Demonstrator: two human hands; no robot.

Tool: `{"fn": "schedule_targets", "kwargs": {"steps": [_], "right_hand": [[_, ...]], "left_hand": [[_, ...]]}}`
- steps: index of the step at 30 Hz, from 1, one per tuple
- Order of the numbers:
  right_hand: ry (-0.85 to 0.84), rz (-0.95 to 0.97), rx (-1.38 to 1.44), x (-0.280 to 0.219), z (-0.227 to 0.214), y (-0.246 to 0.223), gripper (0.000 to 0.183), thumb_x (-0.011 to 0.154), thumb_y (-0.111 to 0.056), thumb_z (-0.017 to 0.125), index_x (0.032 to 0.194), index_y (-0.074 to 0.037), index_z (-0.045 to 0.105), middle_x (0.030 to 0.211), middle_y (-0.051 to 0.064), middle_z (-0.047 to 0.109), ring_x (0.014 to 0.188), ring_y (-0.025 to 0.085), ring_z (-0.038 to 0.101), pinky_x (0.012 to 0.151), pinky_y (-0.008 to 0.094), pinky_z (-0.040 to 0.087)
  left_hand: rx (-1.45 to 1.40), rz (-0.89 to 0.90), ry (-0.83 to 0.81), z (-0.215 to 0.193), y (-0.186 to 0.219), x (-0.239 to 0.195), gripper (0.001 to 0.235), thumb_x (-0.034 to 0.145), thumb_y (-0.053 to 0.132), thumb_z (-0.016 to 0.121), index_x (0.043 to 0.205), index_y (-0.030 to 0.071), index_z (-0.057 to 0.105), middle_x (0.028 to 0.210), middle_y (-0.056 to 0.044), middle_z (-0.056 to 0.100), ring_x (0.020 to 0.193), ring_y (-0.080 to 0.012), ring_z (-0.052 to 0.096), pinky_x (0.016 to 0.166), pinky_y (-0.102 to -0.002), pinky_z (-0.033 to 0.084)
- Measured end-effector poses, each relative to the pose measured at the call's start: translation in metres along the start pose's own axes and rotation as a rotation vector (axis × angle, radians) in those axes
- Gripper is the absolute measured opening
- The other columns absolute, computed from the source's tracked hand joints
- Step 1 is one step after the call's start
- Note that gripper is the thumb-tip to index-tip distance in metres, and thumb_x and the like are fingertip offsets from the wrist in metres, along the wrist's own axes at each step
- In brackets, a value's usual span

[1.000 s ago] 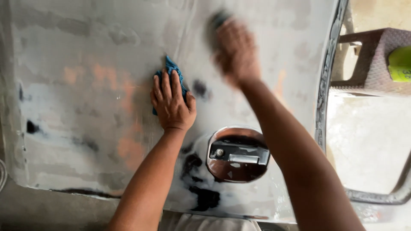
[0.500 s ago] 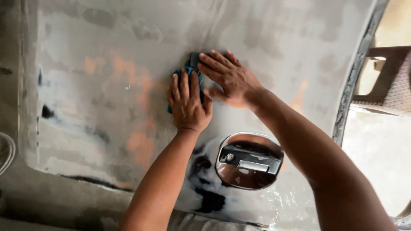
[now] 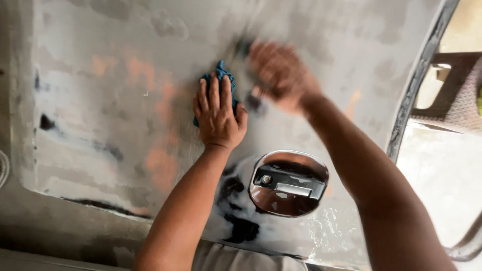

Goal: The person sands a car door with a sanding block and wipes the surface with a blue cloth. They dip the cloth and block into a bucket of water, then continue sanding and wiping the door.

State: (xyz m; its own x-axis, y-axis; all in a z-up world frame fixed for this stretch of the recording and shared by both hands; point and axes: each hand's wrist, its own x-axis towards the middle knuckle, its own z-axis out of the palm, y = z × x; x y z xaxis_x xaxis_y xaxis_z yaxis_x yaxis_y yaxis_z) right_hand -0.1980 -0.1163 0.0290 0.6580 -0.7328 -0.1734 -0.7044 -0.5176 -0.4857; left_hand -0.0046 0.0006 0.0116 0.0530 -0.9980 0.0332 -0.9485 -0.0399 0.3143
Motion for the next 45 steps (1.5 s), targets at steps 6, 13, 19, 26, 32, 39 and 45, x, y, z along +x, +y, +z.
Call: {"fn": "schedule_targets", "kwargs": {"steps": [6, 13, 19, 26, 32, 39, 45], "right_hand": [[0.670, 0.640, -0.123, -0.032, 0.023, 0.112, 0.064, 0.117, -0.038, 0.060, 0.165, -0.006, 0.035, 0.170, 0.022, 0.032, 0.155, 0.045, 0.026, 0.122, 0.061, 0.016], [0.031, 0.023, -0.064, -0.094, 0.028, 0.001, 0.079, 0.091, -0.045, 0.062, 0.156, -0.008, 0.036, 0.158, 0.023, 0.034, 0.144, 0.044, 0.030, 0.117, 0.059, 0.018], [0.530, 0.446, -0.097, -0.123, 0.044, 0.092, 0.064, 0.114, -0.035, 0.055, 0.167, -0.010, 0.031, 0.171, 0.019, 0.033, 0.160, 0.039, 0.028, 0.134, 0.057, 0.019], [0.038, 0.167, -0.012, -0.145, 0.048, -0.036, 0.079, 0.095, -0.044, 0.064, 0.157, -0.008, 0.034, 0.163, 0.023, 0.029, 0.149, 0.042, 0.026, 0.120, 0.059, 0.013], [0.430, 0.495, -0.173, -0.200, 0.082, 0.065, 0.068, 0.107, -0.040, 0.059, 0.163, -0.012, 0.034, 0.167, 0.017, 0.033, 0.155, 0.036, 0.028, 0.128, 0.055, 0.019], [0.308, 0.406, 0.075, -0.182, 0.082, -0.052, 0.081, 0.097, -0.051, 0.057, 0.160, -0.008, 0.031, 0.167, 0.022, 0.026, 0.155, 0.041, 0.018, 0.126, 0.051, 0.006], [0.450, 0.774, -0.100, -0.219, 0.088, 0.033, 0.072, 0.109, -0.046, 0.050, 0.166, -0.008, 0.027, 0.170, 0.021, 0.024, 0.158, 0.039, 0.018, 0.129, 0.058, 0.012]], "left_hand": [[0.017, 0.015, 0.015, 0.006, -0.001, -0.002, 0.069, 0.097, 0.037, 0.055, 0.158, 0.008, 0.042, 0.164, -0.018, 0.036, 0.152, -0.0437, 0.029, 0.121, -0.062, 0.023], [0.043, 0.023, -0.002, 0.004, -0.002, 0.004, 0.071, 0.096, 0.037, 0.054, 0.159, 0.008, 0.040, 0.164, -0.019, 0.036, 0.151, -0.0437, 0.030, 0.121, -0.062, 0.024], [0.060, 0.047, 0.026, 0.007, -0.004, 0.002, 0.070, 0.097, 0.037, 0.054, 0.159, 0.007, 0.041, 0.164, -0.019, 0.037, 0.151, -0.0438, 0.031, 0.120, -0.062, 0.025], [0.059, 0.068, 0.055, 0.008, -0.006, 0.005, 0.069, 0.097, 0.036, 0.055, 0.158, 0.004, 0.044, 0.163, -0.021, 0.038, 0.150, -0.0450, 0.033, 0.119, -0.062, 0.027], [0.069, 0.065, 0.058, 0.009, -0.005, 0.001, 0.069, 0.097, 0.034, 0.056, 0.157, 0.004, 0.044, 0.162, -0.021, 0.039, 0.150, -0.0454, 0.033, 0.119, -0.062, 0.027], [0.082, 0.075, 0.068, 0.008, -0.008, 0.004, 0.069, 0.097, 0.033, 0.058, 0.158, 0.003, 0.044, 0.163, -0.021, 0.038, 0.150, -0.0461, 0.032, 0.119, -0.062, 0.027], [0.066, 0.073, 0.076, 0.011, -0.010, 0.004, 0.068, 0.098, 0.032, 0.059, 0.158, 0.003, 0.044, 0.164, -0.021, 0.038, 0.151, -0.0459, 0.032, 0.121, -0.061, 0.027]]}}
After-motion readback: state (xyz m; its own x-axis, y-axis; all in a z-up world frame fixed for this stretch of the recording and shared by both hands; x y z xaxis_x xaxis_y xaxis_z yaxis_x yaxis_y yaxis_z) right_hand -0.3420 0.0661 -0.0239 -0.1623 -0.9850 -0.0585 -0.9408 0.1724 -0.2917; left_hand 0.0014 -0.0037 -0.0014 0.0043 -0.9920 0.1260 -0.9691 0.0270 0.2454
